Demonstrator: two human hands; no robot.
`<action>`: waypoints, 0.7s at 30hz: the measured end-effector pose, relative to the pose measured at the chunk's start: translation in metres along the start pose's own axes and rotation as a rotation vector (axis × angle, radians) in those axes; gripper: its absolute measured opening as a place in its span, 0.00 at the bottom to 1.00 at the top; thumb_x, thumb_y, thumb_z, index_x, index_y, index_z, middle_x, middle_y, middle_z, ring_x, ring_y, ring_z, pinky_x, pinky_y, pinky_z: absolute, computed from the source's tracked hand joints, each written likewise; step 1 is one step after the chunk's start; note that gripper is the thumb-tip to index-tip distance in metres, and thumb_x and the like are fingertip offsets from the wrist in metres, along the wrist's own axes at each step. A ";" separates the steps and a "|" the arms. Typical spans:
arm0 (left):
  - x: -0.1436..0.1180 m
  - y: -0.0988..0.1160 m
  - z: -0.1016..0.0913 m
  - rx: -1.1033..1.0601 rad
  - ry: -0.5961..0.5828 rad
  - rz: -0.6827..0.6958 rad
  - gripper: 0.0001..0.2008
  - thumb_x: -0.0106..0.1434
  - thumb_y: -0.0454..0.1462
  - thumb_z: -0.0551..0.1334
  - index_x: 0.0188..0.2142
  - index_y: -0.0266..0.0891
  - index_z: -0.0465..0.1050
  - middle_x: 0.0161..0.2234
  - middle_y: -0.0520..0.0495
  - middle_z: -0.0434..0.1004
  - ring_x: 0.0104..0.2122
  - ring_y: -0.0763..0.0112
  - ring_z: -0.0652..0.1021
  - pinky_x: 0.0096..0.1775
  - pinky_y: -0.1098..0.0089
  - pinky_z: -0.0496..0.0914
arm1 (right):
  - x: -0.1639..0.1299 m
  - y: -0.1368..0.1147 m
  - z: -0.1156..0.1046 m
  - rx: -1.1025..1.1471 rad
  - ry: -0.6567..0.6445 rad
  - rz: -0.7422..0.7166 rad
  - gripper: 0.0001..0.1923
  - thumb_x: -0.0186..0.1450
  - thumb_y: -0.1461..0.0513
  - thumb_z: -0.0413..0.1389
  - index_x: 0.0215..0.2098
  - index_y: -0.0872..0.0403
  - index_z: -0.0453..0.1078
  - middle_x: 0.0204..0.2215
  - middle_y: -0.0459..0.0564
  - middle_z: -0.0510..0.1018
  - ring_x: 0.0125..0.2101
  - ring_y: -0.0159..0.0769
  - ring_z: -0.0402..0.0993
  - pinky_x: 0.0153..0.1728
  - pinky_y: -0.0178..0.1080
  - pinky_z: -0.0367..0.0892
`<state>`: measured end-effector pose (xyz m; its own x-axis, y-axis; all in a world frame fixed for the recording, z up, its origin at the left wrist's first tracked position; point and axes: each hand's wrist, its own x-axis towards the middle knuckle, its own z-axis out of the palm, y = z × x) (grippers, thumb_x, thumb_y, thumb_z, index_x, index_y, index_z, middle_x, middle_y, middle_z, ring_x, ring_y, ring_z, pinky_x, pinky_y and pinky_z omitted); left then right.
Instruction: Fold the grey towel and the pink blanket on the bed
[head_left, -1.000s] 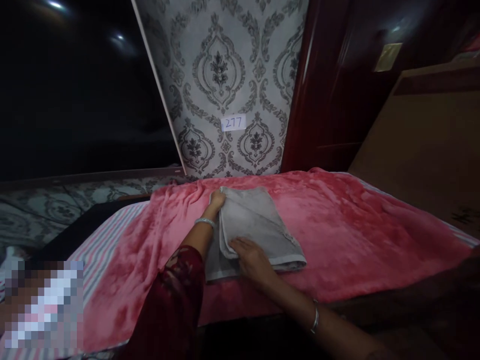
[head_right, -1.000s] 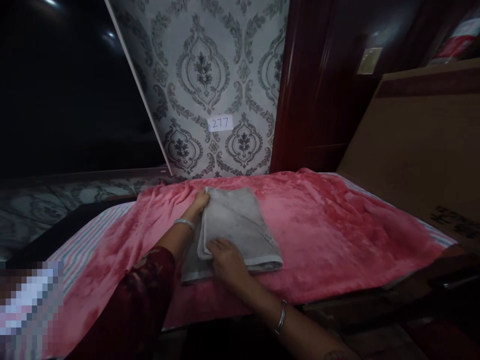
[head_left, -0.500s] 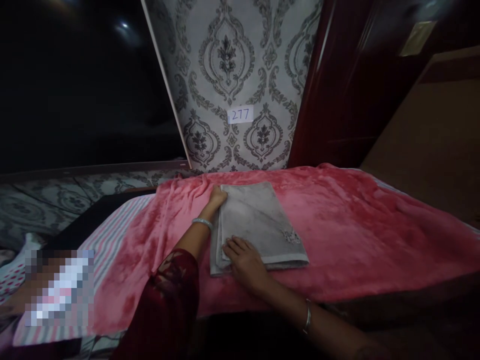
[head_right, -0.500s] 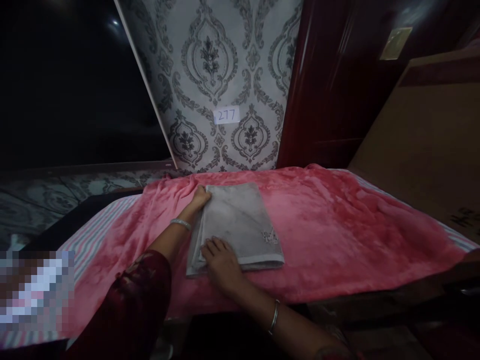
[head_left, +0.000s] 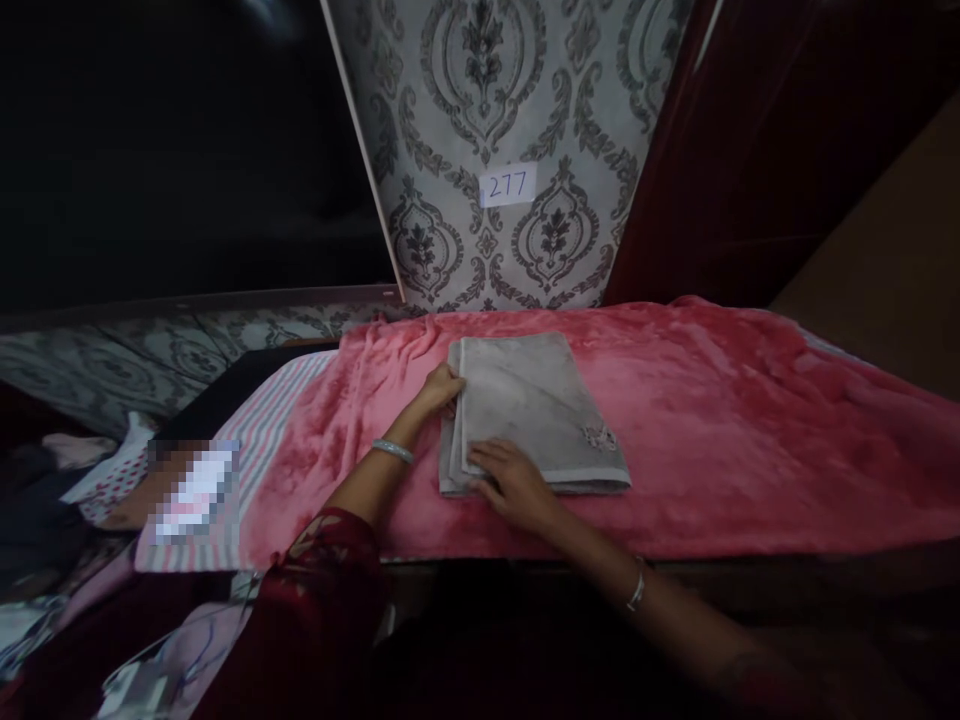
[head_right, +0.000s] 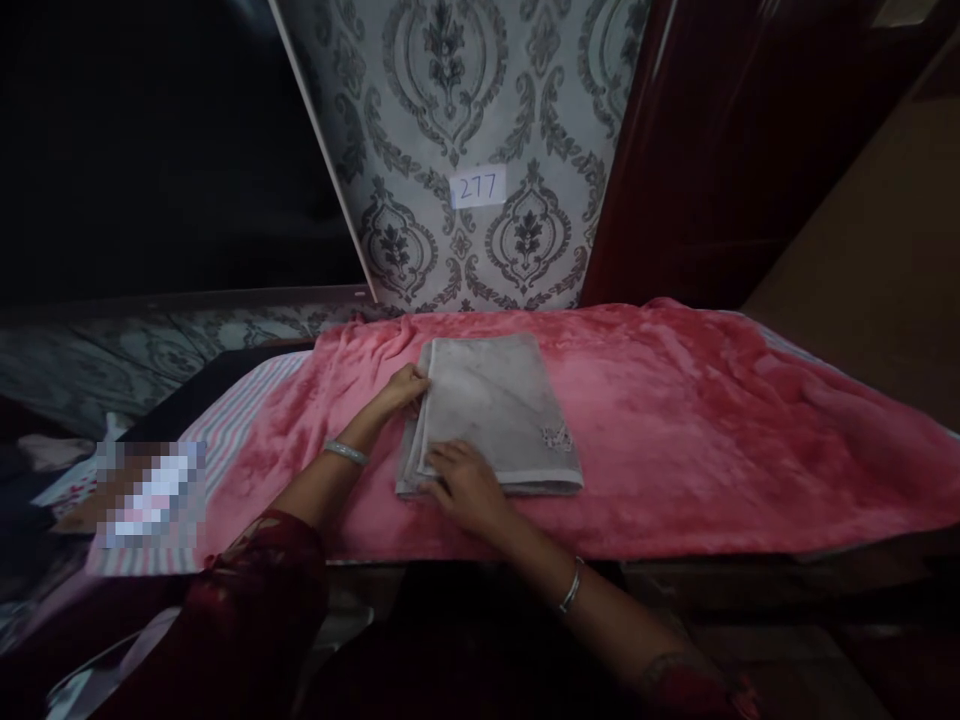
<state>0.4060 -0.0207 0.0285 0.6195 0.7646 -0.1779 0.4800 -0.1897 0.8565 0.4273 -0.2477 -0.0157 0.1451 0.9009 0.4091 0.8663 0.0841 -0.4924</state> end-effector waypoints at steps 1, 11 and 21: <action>-0.009 -0.003 -0.001 -0.007 -0.022 0.002 0.17 0.57 0.35 0.65 0.46 0.38 0.69 0.17 0.56 0.67 0.17 0.63 0.74 0.25 0.65 0.71 | -0.003 0.003 -0.004 0.021 0.015 0.003 0.16 0.69 0.63 0.56 0.54 0.57 0.75 0.54 0.58 0.78 0.55 0.44 0.71 0.58 0.49 0.63; -0.084 -0.031 0.003 -0.144 -0.097 0.082 0.15 0.55 0.34 0.65 0.41 0.42 0.64 0.17 0.63 0.64 0.13 0.76 0.65 0.18 0.77 0.58 | -0.003 -0.001 -0.019 -0.221 -0.056 0.041 0.07 0.68 0.65 0.58 0.43 0.55 0.76 0.39 0.53 0.74 0.44 0.42 0.68 0.46 0.42 0.63; -0.089 -0.036 0.001 -0.197 -0.061 0.145 0.15 0.53 0.38 0.64 0.39 0.43 0.62 0.18 0.64 0.62 0.15 0.77 0.63 0.20 0.76 0.55 | -0.005 -0.016 0.000 -0.310 0.005 -0.022 0.07 0.70 0.66 0.55 0.39 0.54 0.75 0.35 0.51 0.73 0.40 0.40 0.65 0.42 0.41 0.63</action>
<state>0.3343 -0.0829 0.0133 0.7125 0.6982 -0.0697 0.2564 -0.1666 0.9521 0.4129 -0.2535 -0.0099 0.1259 0.8982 0.4213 0.9736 -0.0304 -0.2261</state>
